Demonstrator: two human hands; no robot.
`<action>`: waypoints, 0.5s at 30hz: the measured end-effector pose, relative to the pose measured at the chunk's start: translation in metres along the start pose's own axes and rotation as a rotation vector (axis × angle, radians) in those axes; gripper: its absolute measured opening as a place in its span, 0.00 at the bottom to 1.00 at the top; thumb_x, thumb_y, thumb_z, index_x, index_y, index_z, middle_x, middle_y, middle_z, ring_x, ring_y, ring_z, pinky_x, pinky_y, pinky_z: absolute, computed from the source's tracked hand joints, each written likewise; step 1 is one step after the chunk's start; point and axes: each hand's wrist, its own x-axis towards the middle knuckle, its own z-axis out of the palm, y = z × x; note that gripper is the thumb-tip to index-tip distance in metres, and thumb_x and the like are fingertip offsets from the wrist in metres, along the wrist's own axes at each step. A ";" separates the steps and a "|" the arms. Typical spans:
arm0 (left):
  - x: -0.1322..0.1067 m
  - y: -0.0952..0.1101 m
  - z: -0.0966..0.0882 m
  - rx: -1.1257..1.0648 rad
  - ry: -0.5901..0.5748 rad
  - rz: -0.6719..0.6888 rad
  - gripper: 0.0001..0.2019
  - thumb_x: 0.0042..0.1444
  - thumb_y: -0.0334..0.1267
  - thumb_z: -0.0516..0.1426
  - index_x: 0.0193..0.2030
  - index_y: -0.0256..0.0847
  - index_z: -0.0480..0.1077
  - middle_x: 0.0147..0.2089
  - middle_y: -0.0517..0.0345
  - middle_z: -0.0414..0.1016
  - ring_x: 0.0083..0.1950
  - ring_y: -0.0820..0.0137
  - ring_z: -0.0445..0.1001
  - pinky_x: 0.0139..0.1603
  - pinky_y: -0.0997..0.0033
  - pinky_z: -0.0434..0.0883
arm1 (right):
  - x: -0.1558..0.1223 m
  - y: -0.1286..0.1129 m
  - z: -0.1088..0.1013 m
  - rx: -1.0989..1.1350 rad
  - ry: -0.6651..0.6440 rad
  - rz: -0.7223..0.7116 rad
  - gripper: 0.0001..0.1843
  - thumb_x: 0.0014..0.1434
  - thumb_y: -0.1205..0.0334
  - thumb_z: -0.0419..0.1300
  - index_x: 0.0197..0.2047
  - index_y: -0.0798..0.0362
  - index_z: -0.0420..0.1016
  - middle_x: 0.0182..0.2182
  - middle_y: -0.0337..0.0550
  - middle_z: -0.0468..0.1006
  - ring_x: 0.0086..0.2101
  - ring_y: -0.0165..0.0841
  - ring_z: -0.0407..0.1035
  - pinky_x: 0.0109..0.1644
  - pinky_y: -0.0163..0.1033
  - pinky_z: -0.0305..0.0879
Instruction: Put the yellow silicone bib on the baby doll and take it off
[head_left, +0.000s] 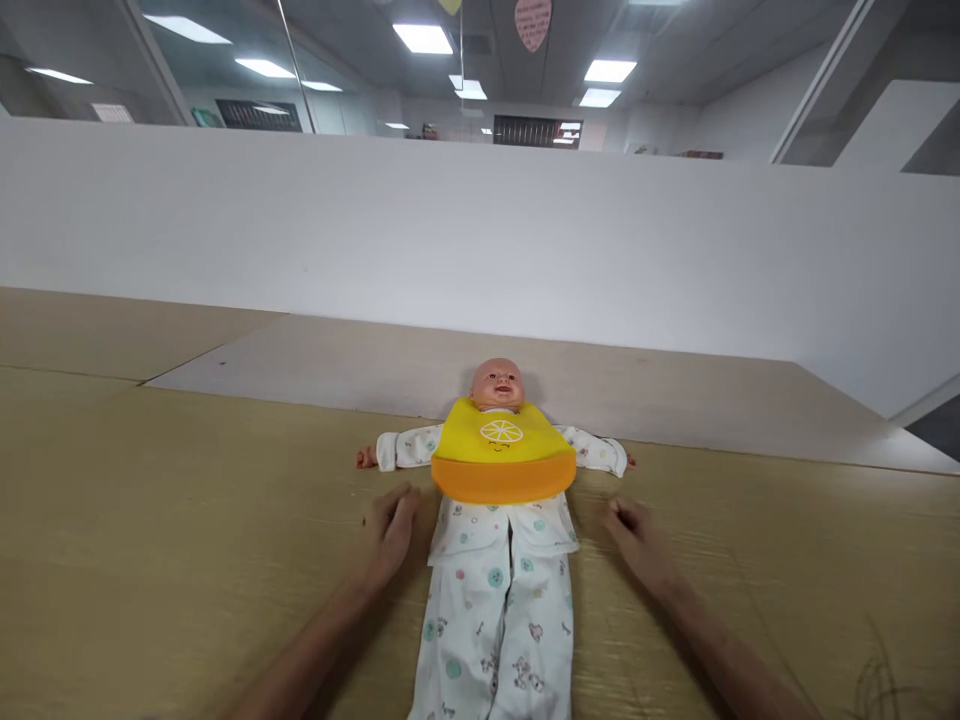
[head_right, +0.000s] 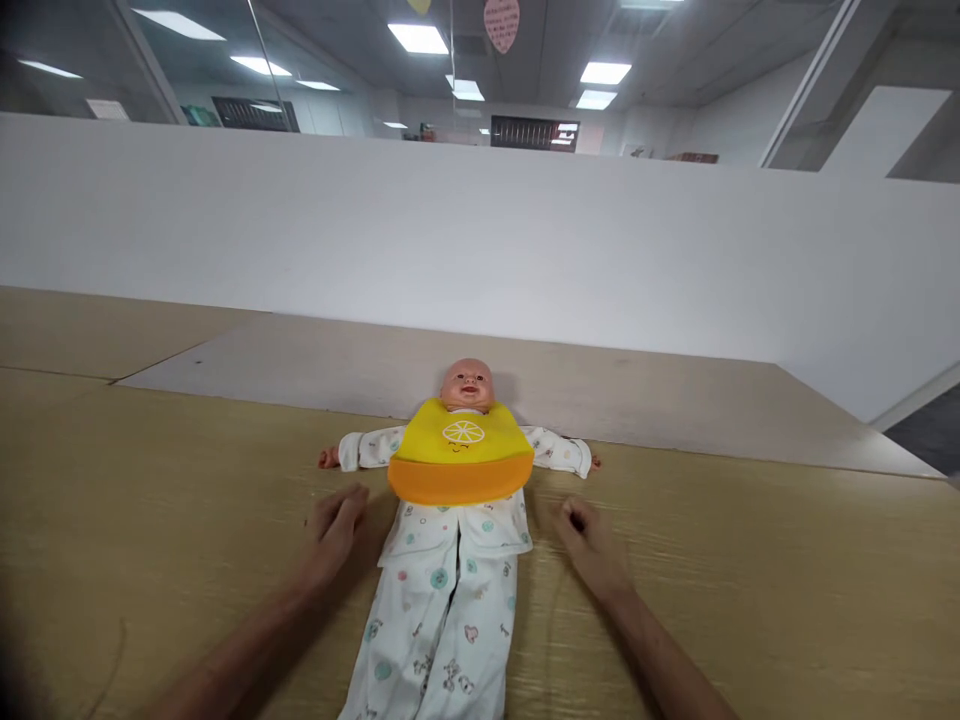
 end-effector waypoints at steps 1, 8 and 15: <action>0.013 0.006 -0.001 -0.027 0.035 -0.006 0.16 0.54 0.45 0.47 0.18 0.44 0.50 0.19 0.62 0.53 0.24 0.70 0.55 0.28 0.67 0.53 | 0.013 -0.003 -0.003 0.049 0.051 0.001 0.24 0.57 0.45 0.52 0.21 0.53 0.51 0.19 0.36 0.53 0.24 0.27 0.49 0.27 0.35 0.48; 0.143 0.026 0.026 -0.563 0.172 -0.229 0.09 0.52 0.43 0.50 0.37 0.42 0.65 0.41 0.54 0.73 0.41 0.67 0.70 0.42 0.69 0.66 | 0.134 -0.021 0.015 0.490 0.299 0.158 0.18 0.46 0.50 0.59 0.35 0.54 0.67 0.34 0.43 0.72 0.36 0.32 0.66 0.42 0.36 0.63; 0.205 0.006 0.058 -0.757 -0.140 -0.434 0.23 0.55 0.58 0.49 0.40 0.37 0.67 0.48 0.38 0.73 0.46 0.59 0.74 0.47 0.60 0.69 | 0.213 -0.037 0.070 0.697 0.080 0.326 0.19 0.53 0.47 0.54 0.41 0.53 0.68 0.41 0.50 0.76 0.39 0.37 0.72 0.43 0.43 0.69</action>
